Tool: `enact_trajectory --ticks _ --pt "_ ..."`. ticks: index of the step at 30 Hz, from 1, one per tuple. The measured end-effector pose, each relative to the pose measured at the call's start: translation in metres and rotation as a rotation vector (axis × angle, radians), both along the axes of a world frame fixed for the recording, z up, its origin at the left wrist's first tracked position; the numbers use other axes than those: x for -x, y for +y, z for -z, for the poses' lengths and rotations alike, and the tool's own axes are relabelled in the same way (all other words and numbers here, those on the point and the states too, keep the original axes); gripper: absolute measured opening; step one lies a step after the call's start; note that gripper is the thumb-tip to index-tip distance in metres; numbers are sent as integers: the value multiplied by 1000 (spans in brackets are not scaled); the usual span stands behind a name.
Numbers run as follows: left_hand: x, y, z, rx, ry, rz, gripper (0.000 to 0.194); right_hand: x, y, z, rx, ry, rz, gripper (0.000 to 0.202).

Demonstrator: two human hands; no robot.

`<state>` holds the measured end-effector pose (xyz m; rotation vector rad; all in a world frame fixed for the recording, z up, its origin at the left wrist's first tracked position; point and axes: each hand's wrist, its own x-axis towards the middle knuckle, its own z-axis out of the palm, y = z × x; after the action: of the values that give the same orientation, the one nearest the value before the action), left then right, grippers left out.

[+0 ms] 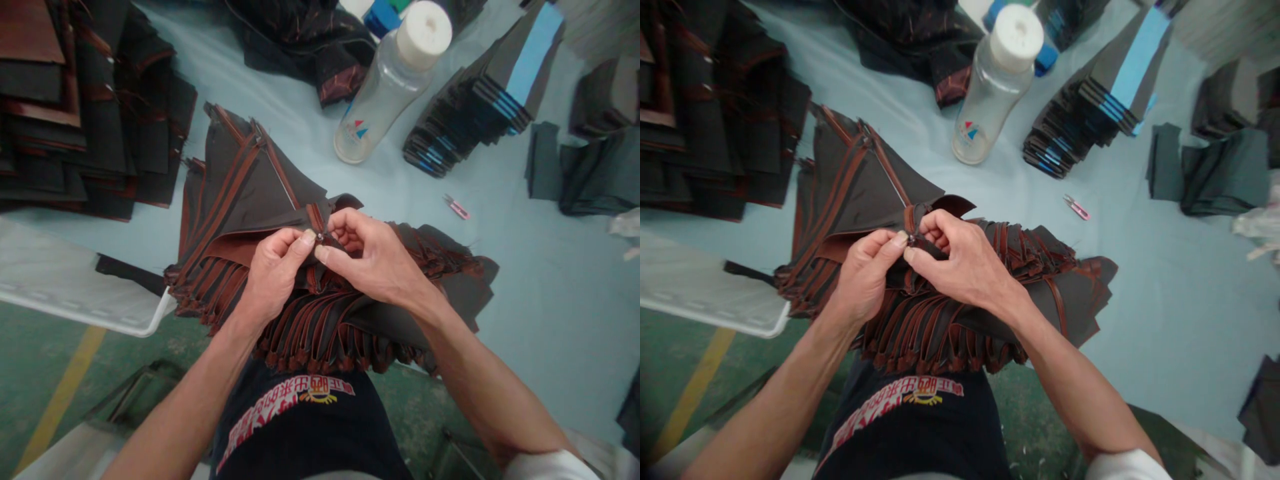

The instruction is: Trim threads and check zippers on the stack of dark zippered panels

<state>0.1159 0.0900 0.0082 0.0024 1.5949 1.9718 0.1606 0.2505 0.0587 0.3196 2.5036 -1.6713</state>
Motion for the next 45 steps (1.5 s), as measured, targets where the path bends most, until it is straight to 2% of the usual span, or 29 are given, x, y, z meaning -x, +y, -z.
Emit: enact_trajectory --ticks 5,12,21,26,31,40,45 --pt "-4 2 -1 74 113 -43 37 1 -10 -1 -205 67 59 18" --pt "-4 1 1 79 144 -75 37 -2 -15 7 -358 153 43 10" --pt "-5 -2 5 76 200 -73 37 -4 -18 9 -250 113 120 7" --pt "-6 -7 10 -89 123 -14 24 -6 -16 11 -234 118 167 11" --pt "-3 -7 13 -162 7 -11 22 -8 -16 16 -195 196 154 9" --pt "-3 -6 17 -152 1 -38 26 -12 -10 21 -245 314 86 14" --pt "-3 -2 10 -149 -44 -116 37 -13 -10 22 -342 397 19 12"
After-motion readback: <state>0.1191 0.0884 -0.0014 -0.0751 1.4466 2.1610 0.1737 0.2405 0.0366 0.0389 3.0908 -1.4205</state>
